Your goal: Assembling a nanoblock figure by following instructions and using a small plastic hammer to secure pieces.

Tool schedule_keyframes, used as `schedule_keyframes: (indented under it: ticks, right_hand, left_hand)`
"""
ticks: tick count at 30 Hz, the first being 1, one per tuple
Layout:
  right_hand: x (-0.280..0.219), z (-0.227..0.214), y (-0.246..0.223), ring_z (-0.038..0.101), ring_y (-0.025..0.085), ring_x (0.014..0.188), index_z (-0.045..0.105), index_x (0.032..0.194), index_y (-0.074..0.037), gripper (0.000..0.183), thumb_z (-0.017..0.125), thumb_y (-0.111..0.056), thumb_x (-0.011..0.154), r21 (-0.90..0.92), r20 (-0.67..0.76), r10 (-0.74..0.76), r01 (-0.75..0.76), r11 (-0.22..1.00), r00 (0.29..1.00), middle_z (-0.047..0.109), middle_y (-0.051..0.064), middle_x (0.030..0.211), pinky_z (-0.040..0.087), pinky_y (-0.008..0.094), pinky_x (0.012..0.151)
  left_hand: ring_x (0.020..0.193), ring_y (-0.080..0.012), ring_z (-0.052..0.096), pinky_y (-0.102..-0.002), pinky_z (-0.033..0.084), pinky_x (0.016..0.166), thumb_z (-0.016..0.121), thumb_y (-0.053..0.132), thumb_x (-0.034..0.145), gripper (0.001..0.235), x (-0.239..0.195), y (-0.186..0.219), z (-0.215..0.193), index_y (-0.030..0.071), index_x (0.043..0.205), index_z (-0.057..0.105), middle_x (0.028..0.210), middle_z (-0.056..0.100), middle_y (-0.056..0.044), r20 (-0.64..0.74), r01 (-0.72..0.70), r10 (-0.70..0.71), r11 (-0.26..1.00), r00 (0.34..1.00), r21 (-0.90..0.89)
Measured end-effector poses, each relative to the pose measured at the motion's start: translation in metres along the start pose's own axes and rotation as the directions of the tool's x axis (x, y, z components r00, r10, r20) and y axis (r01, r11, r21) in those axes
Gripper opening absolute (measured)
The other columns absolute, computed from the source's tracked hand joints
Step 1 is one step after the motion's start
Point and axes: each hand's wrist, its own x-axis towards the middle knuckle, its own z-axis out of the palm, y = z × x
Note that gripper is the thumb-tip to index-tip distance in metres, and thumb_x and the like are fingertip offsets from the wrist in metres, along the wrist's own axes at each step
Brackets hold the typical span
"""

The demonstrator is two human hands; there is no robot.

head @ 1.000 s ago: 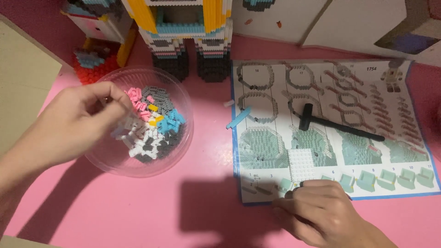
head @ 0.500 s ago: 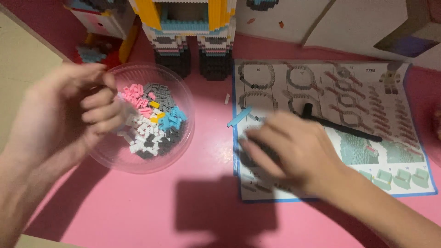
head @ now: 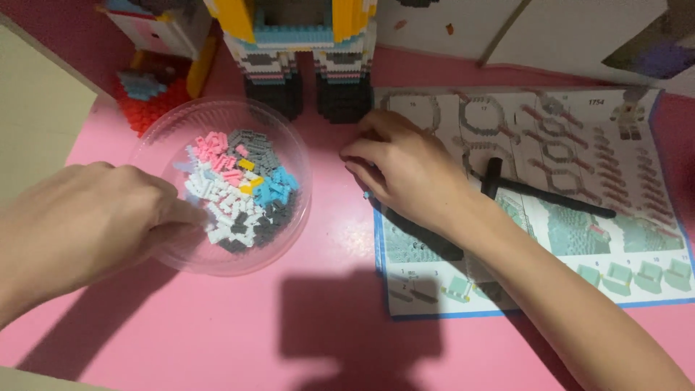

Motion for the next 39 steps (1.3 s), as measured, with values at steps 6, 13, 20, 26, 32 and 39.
schedule_keyframes:
  ticks: [6, 13, 20, 26, 32, 39]
  right_hand:
    - [-0.001, 0.001, 0.001, 0.068, 0.028, 0.092, 0.078, 0.109, -0.008, 0.013, 0.068, -0.013, 0.103, 0.046, -0.008, 0.010, -0.009, 0.999, 1.000, 0.065, 0.009, 0.110, 0.057, 0.043, 0.067]
    - [-0.002, -0.001, 0.014, 0.068, 0.029, 0.098, 0.075, 0.113, -0.001, 0.017, 0.072, -0.014, 0.102, 0.168, 0.023, -0.093, 0.088, 0.982, 0.995, 0.063, 0.014, 0.114, 0.054, 0.040, 0.090]
    - [-0.001, -0.003, 0.022, 0.068, 0.026, 0.092, 0.075, 0.106, -0.004, 0.007, 0.072, -0.008, 0.102, 0.186, 0.048, -0.101, 0.091, 0.978, 0.994, 0.064, 0.011, 0.112, 0.054, 0.037, 0.080]
    - [0.004, -0.021, 0.002, 0.062, 0.030, 0.093, 0.069, 0.101, 0.000, 0.013, 0.065, -0.010, 0.109, 0.311, -0.188, -0.121, 0.176, 0.934, 0.975, 0.066, 0.013, 0.098, 0.046, 0.039, 0.085]
    - [-0.020, -0.043, -0.029, 0.071, 0.026, 0.083, 0.067, 0.100, 0.005, 0.026, 0.069, -0.021, 0.101, 0.988, -0.090, 0.631, -0.009, 0.152, 0.771, 0.072, 0.019, 0.100, 0.065, 0.037, 0.069]
    - [-0.075, -0.098, -0.066, 0.063, 0.031, 0.097, 0.060, 0.094, 0.000, 0.017, 0.054, -0.008, 0.107, 0.250, -0.454, 0.050, 0.073, 0.965, 0.890, 0.060, 0.020, 0.104, 0.053, 0.041, 0.090]
  left_hand:
    - [0.081, -0.0185, 0.065, -0.034, 0.054, 0.080, 0.052, 0.066, 0.093, 0.019, 0.012, 0.002, -0.013, 0.053, 0.084, 0.063, 0.082, 0.070, 0.018, 0.094, 0.046, -0.047, 0.999, 0.994, 0.014]
    - [0.066, -0.0196, 0.056, -0.036, 0.047, 0.070, 0.052, 0.043, 0.088, 0.020, 0.014, 0.006, -0.022, 0.036, 0.069, 0.054, 0.064, 0.060, 0.009, 0.129, -0.048, 0.027, 0.986, 0.991, 0.159]
    - [0.081, -0.0117, 0.080, -0.035, 0.059, 0.074, 0.061, 0.073, 0.085, 0.031, 0.019, -0.018, -0.028, 0.053, 0.102, 0.077, 0.086, 0.085, 0.022, -0.063, 0.053, -0.056, 0.997, 0.996, -0.052]
    - [0.042, -0.0217, 0.049, -0.036, 0.041, 0.054, 0.084, 0.043, 0.073, 0.022, 0.010, 0.017, -0.070, 0.029, 0.090, 0.086, 0.043, 0.057, -0.004, -0.545, -0.334, 0.047, 0.833, 0.837, -0.441]
    - [0.058, -0.0049, 0.046, -0.022, 0.032, 0.053, 0.076, 0.016, 0.083, 0.014, 0.026, 0.145, -0.092, 0.005, 0.087, 0.071, 0.065, 0.058, 0.002, -0.530, -0.653, -0.383, -0.477, 0.757, -0.589]
    - [0.063, -0.0196, 0.042, -0.032, 0.036, 0.058, 0.049, 0.019, 0.082, 0.015, 0.071, 0.260, -0.081, 0.006, 0.083, 0.056, 0.076, 0.049, -0.006, -0.140, 0.100, 0.055, -0.936, 0.989, 0.338]
